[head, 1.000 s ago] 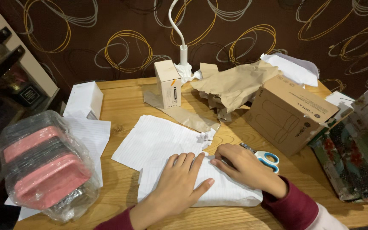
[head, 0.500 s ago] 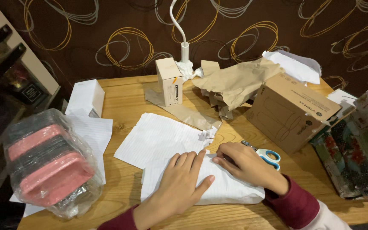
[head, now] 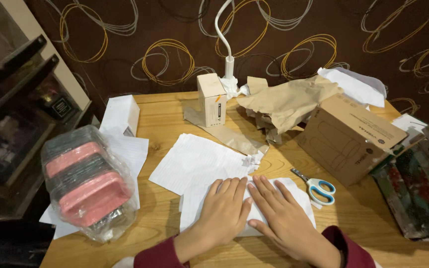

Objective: The person wraps a small rectangular item in white paper on a wooden table. They fold the paper around the item, smooth the edges, and secure the package with tape. Scissors and other boxes are visible on the table.

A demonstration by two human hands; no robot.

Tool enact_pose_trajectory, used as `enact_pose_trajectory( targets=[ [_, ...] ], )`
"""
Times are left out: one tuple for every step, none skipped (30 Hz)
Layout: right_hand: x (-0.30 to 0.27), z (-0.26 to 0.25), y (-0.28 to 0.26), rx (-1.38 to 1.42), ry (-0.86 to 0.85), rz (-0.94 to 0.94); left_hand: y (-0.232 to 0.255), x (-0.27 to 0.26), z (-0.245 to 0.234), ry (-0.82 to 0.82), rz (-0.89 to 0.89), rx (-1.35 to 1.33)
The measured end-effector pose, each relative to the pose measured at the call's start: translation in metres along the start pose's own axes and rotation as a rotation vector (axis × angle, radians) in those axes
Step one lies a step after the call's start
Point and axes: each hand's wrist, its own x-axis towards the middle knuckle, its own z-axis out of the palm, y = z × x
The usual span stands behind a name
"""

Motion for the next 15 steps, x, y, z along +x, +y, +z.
enact_pose_trajectory(
  targets=[
    [-0.001,0.001,0.001,0.005,-0.002,-0.003,-0.001,-0.001,0.002,0.018,0.001,-0.005],
    [-0.001,0.002,0.002,0.001,-0.004,-0.003,-0.003,-0.002,0.004,0.036,0.001,-0.010],
    [-0.001,0.002,0.003,-0.006,-0.007,-0.004,-0.005,-0.002,0.006,0.057,0.002,-0.017],
    [0.000,0.002,0.005,-0.013,-0.010,-0.006,-0.009,-0.002,0.006,0.053,0.010,0.033],
    [-0.001,0.002,0.006,-0.012,-0.009,-0.008,-0.014,-0.004,0.005,0.049,0.012,0.080],
    [-0.002,0.002,0.008,-0.011,-0.009,-0.011,-0.021,-0.004,0.002,0.044,0.014,0.127],
    [-0.002,0.003,0.008,-0.006,-0.005,-0.011,-0.031,-0.004,-0.004,-0.047,-0.088,0.130],
    [-0.002,0.003,0.010,-0.003,0.003,-0.018,-0.041,-0.004,-0.012,-0.138,-0.190,0.133],
    [-0.002,0.003,0.011,0.003,0.008,-0.026,-0.051,-0.010,-0.022,-0.128,-0.236,0.148],
    [-0.004,0.003,0.011,0.008,0.013,-0.033,-0.059,-0.016,-0.031,-0.118,-0.282,0.164],
    [-0.003,0.003,0.012,0.011,0.001,-0.027,-0.064,-0.024,-0.039,-0.172,-0.396,0.107],
    [-0.003,0.002,0.013,0.013,-0.011,-0.020,-0.068,-0.036,-0.047,-0.227,-0.508,0.050],
    [-0.001,0.002,0.013,0.016,-0.017,-0.019,-0.072,-0.047,-0.053,-0.277,-0.621,-0.002],
    [0.002,0.003,0.011,-0.003,-0.028,-0.003,-0.076,-0.055,-0.056,-0.233,-0.694,-0.147],
    [0.005,0.004,0.009,-0.022,-0.038,0.013,-0.079,-0.063,-0.056,-0.187,-0.763,-0.292]
  ],
)
